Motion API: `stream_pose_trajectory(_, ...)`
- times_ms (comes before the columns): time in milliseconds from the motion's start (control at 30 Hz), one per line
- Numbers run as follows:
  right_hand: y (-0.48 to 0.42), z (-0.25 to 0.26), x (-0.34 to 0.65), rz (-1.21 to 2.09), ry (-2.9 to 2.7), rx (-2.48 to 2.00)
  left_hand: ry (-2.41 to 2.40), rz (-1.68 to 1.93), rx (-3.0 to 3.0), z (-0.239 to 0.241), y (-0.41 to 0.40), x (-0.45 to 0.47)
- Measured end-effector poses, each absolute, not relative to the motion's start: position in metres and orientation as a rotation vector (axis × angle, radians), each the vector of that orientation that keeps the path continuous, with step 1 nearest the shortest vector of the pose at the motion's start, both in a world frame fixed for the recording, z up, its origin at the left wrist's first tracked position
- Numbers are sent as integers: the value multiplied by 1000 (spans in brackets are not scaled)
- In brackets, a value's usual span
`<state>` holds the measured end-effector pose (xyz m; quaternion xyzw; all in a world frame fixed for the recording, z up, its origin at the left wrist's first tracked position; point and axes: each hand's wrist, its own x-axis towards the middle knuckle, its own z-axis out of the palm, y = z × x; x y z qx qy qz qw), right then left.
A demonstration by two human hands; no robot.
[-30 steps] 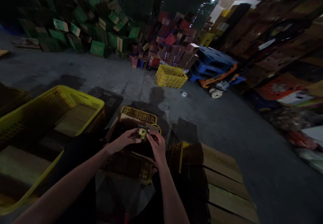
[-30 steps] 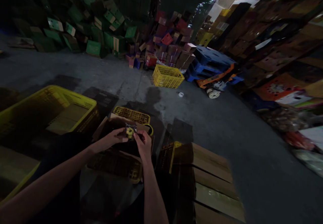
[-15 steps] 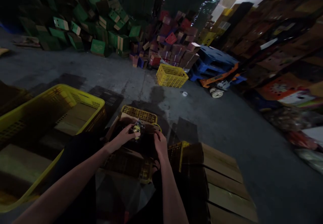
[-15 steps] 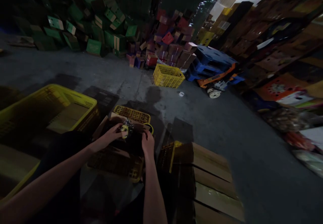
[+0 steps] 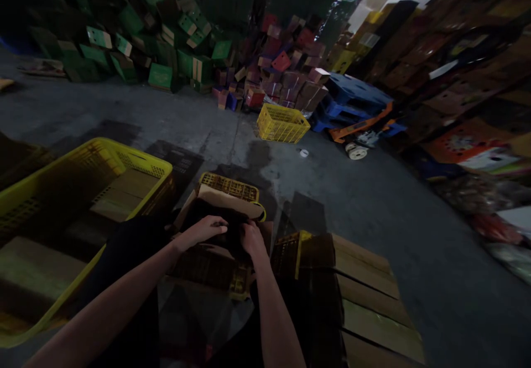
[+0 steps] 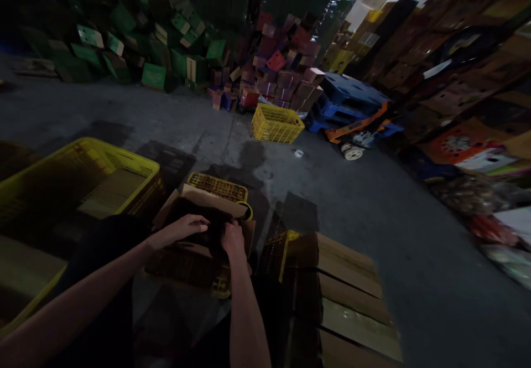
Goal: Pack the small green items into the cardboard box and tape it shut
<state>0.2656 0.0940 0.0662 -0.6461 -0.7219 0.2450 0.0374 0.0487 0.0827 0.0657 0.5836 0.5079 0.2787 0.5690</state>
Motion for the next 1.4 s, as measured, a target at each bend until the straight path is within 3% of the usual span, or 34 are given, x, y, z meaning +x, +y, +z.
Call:
stream_pose_trajectory(267,87,69,260,677,-2449,-1999,1218,745,1242,76,82,48)
stream_pose_trajectory(533,94,79,265,677,-2277,-2006,1211,854,990,62,85,49)
stream_pose_trajectory(800,94,105,280,1240,-1441,-1433,1067,1067,746,74,88,53)
stream_pose_trajectory(1400,86,109,276,1403,-1048,-1345,1161,1162,814,87,85,54)
